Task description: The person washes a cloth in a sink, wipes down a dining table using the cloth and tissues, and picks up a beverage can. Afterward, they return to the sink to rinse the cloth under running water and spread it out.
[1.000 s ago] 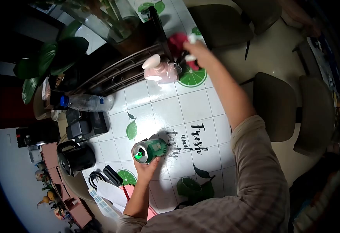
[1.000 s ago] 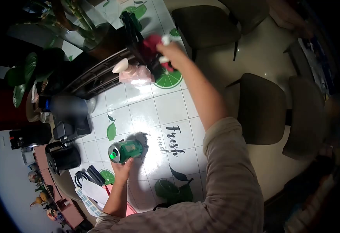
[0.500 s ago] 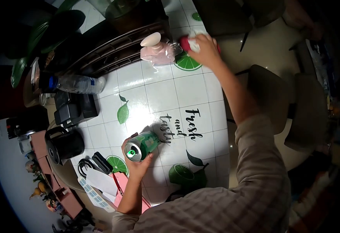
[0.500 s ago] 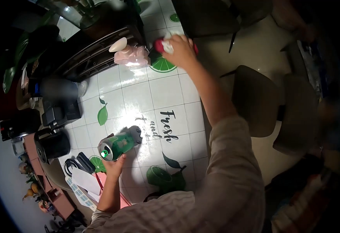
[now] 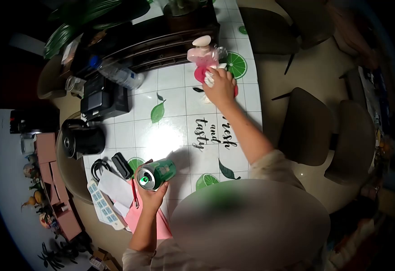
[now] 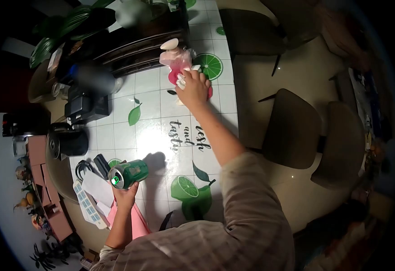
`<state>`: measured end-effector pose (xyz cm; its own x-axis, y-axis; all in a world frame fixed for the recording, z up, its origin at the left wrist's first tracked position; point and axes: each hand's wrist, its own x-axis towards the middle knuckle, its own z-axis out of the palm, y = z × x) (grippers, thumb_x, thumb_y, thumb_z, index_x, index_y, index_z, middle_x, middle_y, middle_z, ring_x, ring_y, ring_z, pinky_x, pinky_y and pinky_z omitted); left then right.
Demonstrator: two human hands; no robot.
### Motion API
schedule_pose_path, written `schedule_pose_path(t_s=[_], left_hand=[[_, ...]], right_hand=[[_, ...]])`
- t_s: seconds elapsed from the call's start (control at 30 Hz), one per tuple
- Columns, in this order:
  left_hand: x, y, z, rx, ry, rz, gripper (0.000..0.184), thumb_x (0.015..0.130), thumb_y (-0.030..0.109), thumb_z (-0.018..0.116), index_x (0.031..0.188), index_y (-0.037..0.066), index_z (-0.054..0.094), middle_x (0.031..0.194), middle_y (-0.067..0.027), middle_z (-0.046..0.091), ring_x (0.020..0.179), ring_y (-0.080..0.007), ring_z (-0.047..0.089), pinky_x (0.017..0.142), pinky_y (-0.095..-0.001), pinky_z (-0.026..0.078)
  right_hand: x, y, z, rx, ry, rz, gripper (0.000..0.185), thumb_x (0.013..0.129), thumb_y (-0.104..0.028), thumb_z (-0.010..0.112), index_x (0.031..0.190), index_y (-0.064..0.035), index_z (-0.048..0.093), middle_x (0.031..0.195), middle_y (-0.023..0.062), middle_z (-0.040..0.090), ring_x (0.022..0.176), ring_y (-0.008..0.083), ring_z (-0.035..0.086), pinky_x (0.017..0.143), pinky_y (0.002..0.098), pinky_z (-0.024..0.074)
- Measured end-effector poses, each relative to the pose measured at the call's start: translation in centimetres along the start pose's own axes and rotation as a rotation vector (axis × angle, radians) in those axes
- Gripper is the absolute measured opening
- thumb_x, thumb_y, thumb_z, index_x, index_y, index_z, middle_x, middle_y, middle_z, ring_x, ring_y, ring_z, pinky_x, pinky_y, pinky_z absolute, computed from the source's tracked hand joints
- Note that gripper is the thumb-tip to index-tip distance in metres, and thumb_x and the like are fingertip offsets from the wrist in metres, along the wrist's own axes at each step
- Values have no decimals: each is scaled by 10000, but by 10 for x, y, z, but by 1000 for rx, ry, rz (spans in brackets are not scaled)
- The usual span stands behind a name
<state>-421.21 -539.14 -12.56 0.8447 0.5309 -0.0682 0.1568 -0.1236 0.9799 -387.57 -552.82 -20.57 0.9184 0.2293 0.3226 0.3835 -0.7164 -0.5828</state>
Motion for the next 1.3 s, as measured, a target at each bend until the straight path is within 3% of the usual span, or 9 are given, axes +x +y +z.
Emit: schedule_pose_path(t_s=[0.37,0.43,0.53,0.6,0.67,0.77,1.03,1.2,1.3], left_hand=[[-122,44,-49,19,283,-64,736,695,66,761,1292,-13,339,1301,-170,449,1187,-251,471,995,-384,419],[-152,48,-62,94,265,2,681,774,60,716,1337,-35,344,1352,-162,423,1186,-254,486,992,-384,431],[-200,56,-71,69,378,-44,744,707,45,751,1313,-9,323,1322,-174,441,1194,-261,474,996,-393,422],[-239,51,-82,76,429,-44,740,711,49,750,1313,-8,323,1326,-176,439,1195,-263,475,998,-396,420],[-271,40,-85,19,474,-49,742,714,71,756,1312,-6,323,1334,-180,433,1205,-269,468,1003,-408,413],[-327,15,-88,60,454,-70,757,710,82,758,1316,-2,314,1345,-187,420,1217,-276,456,1007,-418,408],[-476,-24,-67,-37,522,-163,784,707,72,749,1327,-2,275,1344,-210,425,1206,-289,469,1008,-415,408],[-513,-14,-60,-35,650,-133,731,728,83,757,1304,-16,318,1327,-196,444,1194,-274,481,989,-394,423],[-526,-4,-50,56,766,-306,575,777,108,736,1250,-29,439,1185,-122,544,1089,-204,540,942,-339,437]], right_hand=[[-303,-120,-52,549,-1048,-665,164,620,-192,712,768,-173,643,832,35,618,858,251,589,746,416,458],[-371,-119,-79,706,-1169,-1332,252,593,-220,723,824,-156,647,825,68,607,836,278,576,754,414,458],[-379,-102,-104,1103,-1584,-724,497,557,-63,762,1031,-139,635,953,71,607,957,280,576,866,389,459],[-284,-108,-145,681,-1828,473,443,732,-98,676,1161,-98,567,1028,55,615,1022,227,575,889,369,472],[-212,-57,-95,401,-1112,-264,498,737,-88,692,1206,-79,524,951,104,650,876,219,634,739,307,519],[-127,8,-46,26,-65,-196,418,706,-192,738,1077,-49,609,974,145,641,911,293,615,819,414,498],[-467,-96,-125,267,-928,-777,279,677,-221,681,956,-212,674,956,72,650,945,269,598,861,451,419],[-429,-49,-160,676,-731,-640,175,637,-177,712,785,-100,657,791,115,631,763,288,619,684,453,452],[-343,10,-94,63,-301,-449,410,625,-143,738,991,-37,585,915,179,592,892,362,566,767,447,460]])
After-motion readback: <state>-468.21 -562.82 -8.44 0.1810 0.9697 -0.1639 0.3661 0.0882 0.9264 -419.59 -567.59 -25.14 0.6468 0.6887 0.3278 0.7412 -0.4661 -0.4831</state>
